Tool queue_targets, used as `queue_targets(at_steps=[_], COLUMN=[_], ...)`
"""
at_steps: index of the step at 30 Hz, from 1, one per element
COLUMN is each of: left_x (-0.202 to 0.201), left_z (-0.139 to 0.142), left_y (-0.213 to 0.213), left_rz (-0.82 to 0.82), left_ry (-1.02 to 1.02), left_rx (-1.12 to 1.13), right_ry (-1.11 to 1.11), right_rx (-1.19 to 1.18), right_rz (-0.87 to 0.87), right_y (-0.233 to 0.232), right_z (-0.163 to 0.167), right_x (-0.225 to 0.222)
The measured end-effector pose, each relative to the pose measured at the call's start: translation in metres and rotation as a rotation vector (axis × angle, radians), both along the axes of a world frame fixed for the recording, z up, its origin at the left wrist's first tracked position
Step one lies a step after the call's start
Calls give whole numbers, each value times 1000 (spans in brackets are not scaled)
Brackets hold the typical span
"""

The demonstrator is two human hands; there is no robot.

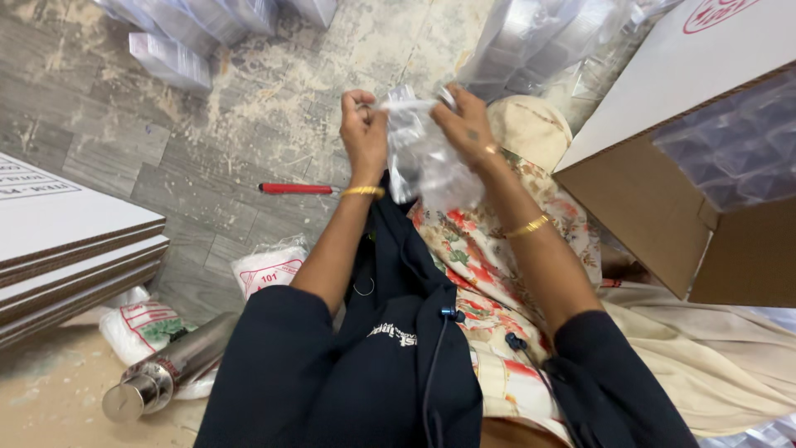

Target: The person sits on the floor and packs small plastic-wrapped boxes into clear plastic bags, twisting the bags closed and placing the bagged items into a cardboard box, repeating the cycle for multiple items.

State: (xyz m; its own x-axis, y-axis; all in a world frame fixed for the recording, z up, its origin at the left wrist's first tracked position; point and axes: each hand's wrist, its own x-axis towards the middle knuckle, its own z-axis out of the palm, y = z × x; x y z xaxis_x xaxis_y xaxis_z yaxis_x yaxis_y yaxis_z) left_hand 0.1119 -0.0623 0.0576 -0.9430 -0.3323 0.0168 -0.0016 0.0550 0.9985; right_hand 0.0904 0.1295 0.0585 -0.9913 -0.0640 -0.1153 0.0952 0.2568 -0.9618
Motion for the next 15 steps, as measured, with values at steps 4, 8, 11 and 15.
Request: queue_targets(at_steps=[4, 8, 11, 15], left_x=[-22, -35, -51, -50], left_z=[-24, -59, -82, -92], left_y=[10, 10, 7, 1], left_rz=[164, 178, 153, 128], left_ry=[-56, -97, -316, -291], left_rx=[55, 52, 91, -421], right_ry=[197, 66, 98, -158], right_rx=[390, 458, 556, 842], right_rz=[-11, 23, 114, 210], right_y=[-26, -29, -30, -39], right_z=[-3, -15, -28, -29], right_x=[-29, -49, -58, -62])
